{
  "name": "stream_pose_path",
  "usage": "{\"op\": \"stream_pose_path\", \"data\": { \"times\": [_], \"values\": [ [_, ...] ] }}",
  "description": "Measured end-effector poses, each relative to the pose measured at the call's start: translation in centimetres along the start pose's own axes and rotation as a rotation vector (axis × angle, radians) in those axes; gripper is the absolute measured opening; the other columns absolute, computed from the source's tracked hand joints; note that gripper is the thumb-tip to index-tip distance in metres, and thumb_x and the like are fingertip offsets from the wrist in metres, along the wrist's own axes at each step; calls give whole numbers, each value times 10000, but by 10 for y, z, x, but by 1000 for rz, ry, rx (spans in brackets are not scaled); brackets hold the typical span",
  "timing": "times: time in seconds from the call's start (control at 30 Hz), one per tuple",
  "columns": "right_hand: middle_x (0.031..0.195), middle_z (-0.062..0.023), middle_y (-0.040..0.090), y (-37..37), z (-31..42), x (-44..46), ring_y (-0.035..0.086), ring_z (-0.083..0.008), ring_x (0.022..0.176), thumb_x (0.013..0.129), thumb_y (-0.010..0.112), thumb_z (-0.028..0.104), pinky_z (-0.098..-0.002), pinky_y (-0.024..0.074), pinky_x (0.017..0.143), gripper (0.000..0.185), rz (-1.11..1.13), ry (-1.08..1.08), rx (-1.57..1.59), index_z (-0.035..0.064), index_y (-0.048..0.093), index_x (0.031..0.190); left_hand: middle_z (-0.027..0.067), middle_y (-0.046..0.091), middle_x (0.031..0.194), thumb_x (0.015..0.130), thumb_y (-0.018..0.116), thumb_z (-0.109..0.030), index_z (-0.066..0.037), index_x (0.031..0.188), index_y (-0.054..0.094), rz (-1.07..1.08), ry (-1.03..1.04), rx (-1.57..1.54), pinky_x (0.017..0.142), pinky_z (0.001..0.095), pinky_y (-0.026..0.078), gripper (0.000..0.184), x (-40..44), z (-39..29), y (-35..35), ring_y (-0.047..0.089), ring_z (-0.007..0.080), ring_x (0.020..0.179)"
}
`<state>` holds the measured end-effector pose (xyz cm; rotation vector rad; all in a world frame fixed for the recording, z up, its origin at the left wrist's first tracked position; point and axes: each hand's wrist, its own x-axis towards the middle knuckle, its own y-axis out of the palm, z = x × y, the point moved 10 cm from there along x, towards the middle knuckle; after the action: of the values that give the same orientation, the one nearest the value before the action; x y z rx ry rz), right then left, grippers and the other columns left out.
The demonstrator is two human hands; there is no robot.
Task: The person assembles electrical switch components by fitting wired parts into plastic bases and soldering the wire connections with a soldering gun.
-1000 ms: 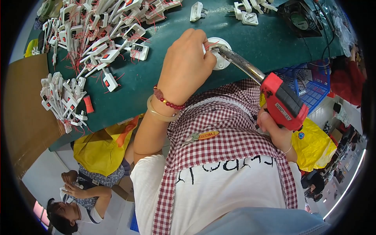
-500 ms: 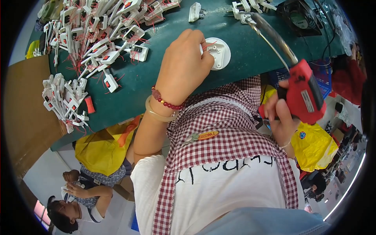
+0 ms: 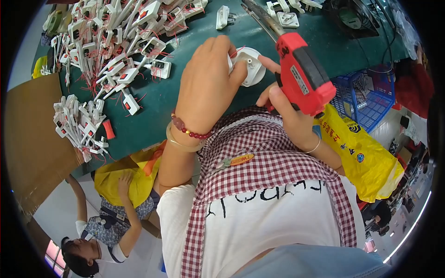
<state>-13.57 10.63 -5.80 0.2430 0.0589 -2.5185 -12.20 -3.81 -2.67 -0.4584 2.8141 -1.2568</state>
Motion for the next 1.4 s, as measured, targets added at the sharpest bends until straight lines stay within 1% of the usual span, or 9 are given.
{"op": "stream_pose_path", "data": {
  "times": [0.03, 0.1, 0.23, 0.3, 0.7, 0.83, 1.07, 1.3, 1.4],
  "values": [
    [952, -122, 662, -2, -2, -2, 586, -83, 679, 908, 480, 122, -223, 451, 659, 438, -3, 1, 2, -39, 425, 1311, 156, 557, 751, 790, 630, -111, -7, 850, 545, -16, -19, -25, 607, 376, 449, 147, 1, -1, -1, 572, 328, 684],
    [1269, -117, 540, -1, -13, -7, 599, -74, 741, 910, 542, 78, -223, 484, 656, 452, 25, 68, 107, -4, 404, 1333, 144, 562, 772, 797, 636, -112, -13, 858, 553, -91, 34, 4, 614, 368, 453, 144, 1, -8, -4, 575, 317, 695],
    [1335, -140, 492, 2, -14, -11, 605, -83, 737, 904, 549, 66, -235, 500, 648, 460, 21, 44, 138, -9, 396, 1331, 105, 568, 873, 774, 645, -69, -25, 844, 553, -261, 98, 67, 634, 361, 463, 123, -9, -22, -13, 576, 295, 756],
    [998, -74, 641, 2, -12, -12, 564, -58, 684, 922, 461, 129, -216, 445, 647, 457, -10, 46, 54, -1, 404, 1356, 104, 561, 907, 760, 640, -51, -20, 828, 546, -259, 81, 101, 639, 365, 464, 120, -17, -25, -6, 571, 296, 788],
    [1037, -130, 641, -20, -1, -7, 531, -64, 581, 888, 471, 92, -215, 445, 555, 415, 58, 102, -28, -59, 450, 1274, 146, 540, 957, 710, 604, 3, 28, 760, 503, -196, 68, 119, 688, 381, 460, 116, -16, -23, 4, 541, 328, 847],
    [808, -173, 632, -73, 14, -23, 505, -101, 514, 883, 516, 116, -226, 429, 526, 346, -214, -91, 73, -50, 462, 1181, 140, 509, 956, 704, 590, 7, 45, 778, 514, -192, 77, 35, 638, 399, 481, 113, -20, -20, 6, 513, 324, 847],
    [658, -150, 576, -102, 18, -51, 421, -88, 390, 809, 637, 160, -192, 335, 401, 447, -18, 112, 6, -53, 459, 1159, 135, 558, 928, 710, 602, 6, 23, 751, 503, -256, 39, 43, 684, 377, 457, 108, -20, -17, 3, 541, 314, 821],
    [630, -135, 570, -105, 28, -53, 437, -85, 391, 809, 650, 179, -196, 338, 393, 433, 64, 107, -62, -62, 471, 1121, 131, 557, 934, 712, 602, 10, 17, 749, 507, -228, 62, -20, 697, 379, 453, 102, -22, -15, 3, 540, 312, 825],
    [733, -83, 584, -103, 26, -54, 544, -129, 594, 779, 630, 23, -260, 439, 530, 440, 135, 172, -51, -35, 498, 1195, 132, 558, 939, 713, 604, 10, 16, 744, 509, -248, 50, -48, 700, 377, 453, 99, -23, -14, 3, 543, 312, 831]
  ]
}}
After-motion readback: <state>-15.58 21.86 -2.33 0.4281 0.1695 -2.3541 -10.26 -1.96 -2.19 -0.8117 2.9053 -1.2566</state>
